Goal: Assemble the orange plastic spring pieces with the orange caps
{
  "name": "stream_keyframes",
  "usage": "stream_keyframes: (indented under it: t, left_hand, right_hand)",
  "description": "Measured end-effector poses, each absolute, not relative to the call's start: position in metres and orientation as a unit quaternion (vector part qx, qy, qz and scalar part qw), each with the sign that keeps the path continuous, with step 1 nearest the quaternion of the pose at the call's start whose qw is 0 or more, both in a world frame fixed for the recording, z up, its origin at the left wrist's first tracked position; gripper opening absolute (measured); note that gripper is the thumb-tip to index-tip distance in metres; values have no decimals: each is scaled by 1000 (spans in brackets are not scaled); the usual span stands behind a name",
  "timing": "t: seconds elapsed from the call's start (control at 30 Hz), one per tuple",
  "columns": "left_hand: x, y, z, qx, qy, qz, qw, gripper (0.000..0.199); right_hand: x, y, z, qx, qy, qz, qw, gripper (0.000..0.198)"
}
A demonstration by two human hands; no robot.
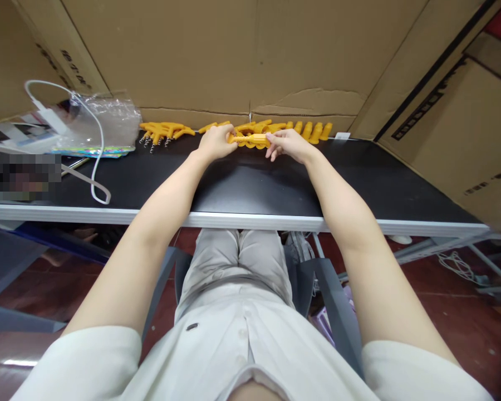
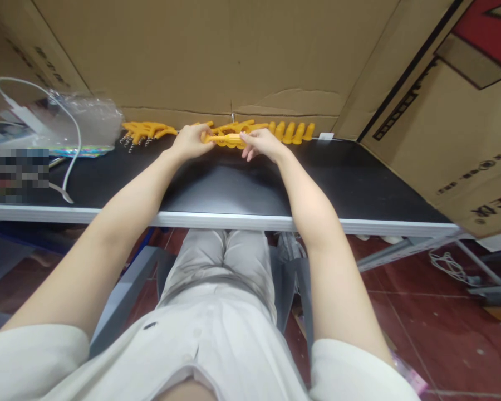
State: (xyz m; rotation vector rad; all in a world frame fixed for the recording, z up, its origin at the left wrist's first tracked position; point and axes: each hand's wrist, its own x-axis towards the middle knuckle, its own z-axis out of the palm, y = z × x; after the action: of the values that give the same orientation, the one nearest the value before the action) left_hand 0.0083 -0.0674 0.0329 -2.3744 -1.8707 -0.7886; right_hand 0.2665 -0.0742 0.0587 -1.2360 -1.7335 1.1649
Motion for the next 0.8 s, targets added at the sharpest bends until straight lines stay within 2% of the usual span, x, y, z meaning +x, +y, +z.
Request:
stream_keyframes:
  t: [0.23, 0.43, 0.63, 0.8]
  left_hand:
    - [14, -73, 35, -752, -603, -264, 14, 48]
    - [18, -77, 37, -752, -604, -264, 24, 53]
    - [22, -77, 36, -755, -601, -261, 18, 60]
    - [24, -79, 37, -746, -617, -250, 9, 59]
  right_hand:
    - [257, -72, 57, -490, -645, 446, 380, 62]
    - [249, -70, 55, -502, -604, 467, 405, 66]
    - [253, -68, 53, -531, -596, 485, 355, 74]
    - [253, -69, 55, -531, -599, 492, 341, 79]
